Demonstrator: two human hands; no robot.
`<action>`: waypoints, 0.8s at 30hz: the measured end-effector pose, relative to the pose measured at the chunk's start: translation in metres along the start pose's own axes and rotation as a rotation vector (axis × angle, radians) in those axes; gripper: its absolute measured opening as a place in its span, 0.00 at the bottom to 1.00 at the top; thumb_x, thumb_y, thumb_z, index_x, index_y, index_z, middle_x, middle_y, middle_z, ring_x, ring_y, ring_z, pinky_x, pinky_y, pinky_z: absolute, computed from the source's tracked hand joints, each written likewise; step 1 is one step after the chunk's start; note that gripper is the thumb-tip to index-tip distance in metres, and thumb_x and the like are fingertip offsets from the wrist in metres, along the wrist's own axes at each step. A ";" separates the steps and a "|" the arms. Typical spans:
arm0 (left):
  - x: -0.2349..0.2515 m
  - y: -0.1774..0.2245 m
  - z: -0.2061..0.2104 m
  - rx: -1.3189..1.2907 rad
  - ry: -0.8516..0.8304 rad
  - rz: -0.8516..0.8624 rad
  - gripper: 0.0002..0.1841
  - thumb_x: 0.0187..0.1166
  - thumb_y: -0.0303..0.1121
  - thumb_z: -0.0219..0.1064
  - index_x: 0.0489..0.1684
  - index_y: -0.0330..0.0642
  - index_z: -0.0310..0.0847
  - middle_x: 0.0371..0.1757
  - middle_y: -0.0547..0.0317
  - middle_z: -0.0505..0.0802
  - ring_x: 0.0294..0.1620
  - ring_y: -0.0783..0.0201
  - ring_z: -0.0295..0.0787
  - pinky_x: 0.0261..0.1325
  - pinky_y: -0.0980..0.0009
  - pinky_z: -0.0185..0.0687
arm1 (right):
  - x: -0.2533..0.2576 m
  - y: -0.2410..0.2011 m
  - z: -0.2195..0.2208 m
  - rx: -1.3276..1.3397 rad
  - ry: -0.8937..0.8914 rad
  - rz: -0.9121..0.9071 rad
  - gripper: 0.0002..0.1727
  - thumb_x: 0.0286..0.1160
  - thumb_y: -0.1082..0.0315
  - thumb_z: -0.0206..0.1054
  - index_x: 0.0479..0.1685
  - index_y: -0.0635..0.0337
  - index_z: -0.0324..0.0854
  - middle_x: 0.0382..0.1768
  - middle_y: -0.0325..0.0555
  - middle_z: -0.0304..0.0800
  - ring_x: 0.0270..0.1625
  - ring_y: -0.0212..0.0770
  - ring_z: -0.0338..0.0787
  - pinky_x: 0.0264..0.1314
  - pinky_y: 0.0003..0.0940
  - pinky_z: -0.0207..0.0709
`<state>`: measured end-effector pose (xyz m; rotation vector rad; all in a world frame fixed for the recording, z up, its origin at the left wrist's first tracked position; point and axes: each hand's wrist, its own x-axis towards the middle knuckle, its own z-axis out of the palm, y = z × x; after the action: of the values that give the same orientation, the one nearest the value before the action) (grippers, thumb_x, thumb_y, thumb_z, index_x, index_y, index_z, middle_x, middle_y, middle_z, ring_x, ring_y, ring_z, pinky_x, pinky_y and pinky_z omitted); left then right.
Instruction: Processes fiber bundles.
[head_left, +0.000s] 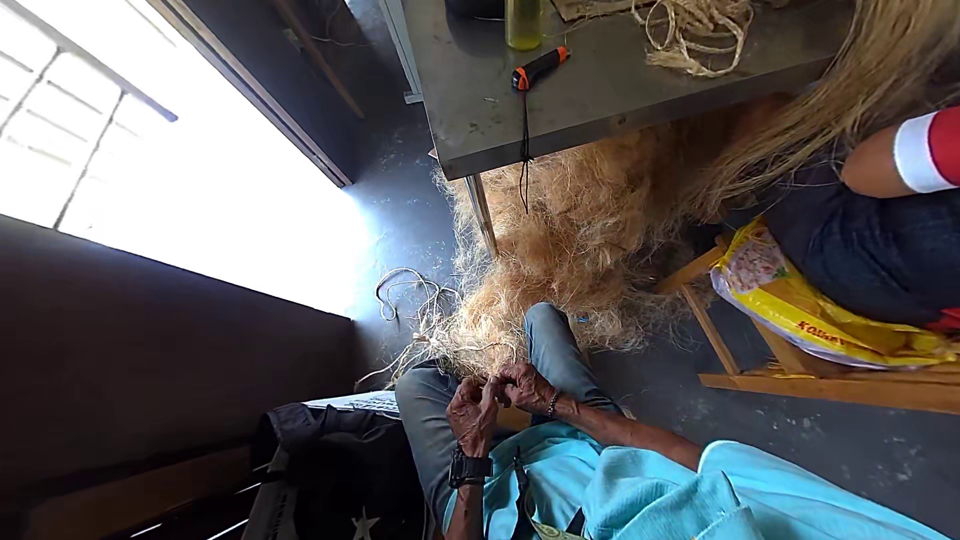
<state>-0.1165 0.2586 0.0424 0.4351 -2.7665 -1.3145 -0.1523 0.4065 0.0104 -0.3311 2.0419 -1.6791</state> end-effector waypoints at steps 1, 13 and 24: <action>0.000 0.001 0.002 -0.015 -0.007 -0.010 0.15 0.71 0.41 0.76 0.34 0.35 0.90 0.26 0.53 0.92 0.29 0.60 0.88 0.42 0.52 0.83 | 0.000 0.000 -0.001 -0.037 0.011 -0.008 0.11 0.76 0.74 0.61 0.42 0.71 0.88 0.35 0.54 0.93 0.37 0.42 0.92 0.52 0.42 0.86; 0.021 0.006 0.013 0.088 0.021 0.206 0.06 0.70 0.26 0.76 0.36 0.32 0.91 0.35 0.45 0.95 0.38 0.52 0.93 0.49 0.49 0.88 | -0.005 0.026 -0.021 -0.077 -0.019 -0.001 0.16 0.79 0.71 0.66 0.60 0.70 0.87 0.57 0.59 0.92 0.61 0.48 0.91 0.73 0.43 0.78; 0.067 0.017 -0.035 -0.122 0.293 0.254 0.09 0.77 0.23 0.67 0.45 0.22 0.87 0.42 0.41 0.95 0.38 0.62 0.93 0.50 0.64 0.90 | -0.012 0.035 -0.030 -0.213 -0.161 0.003 0.15 0.81 0.67 0.64 0.57 0.67 0.88 0.56 0.58 0.93 0.63 0.52 0.90 0.75 0.52 0.75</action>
<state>-0.1789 0.2244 0.0724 0.2360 -2.3953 -1.2381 -0.1535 0.4454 -0.0168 -0.5165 2.1005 -1.3875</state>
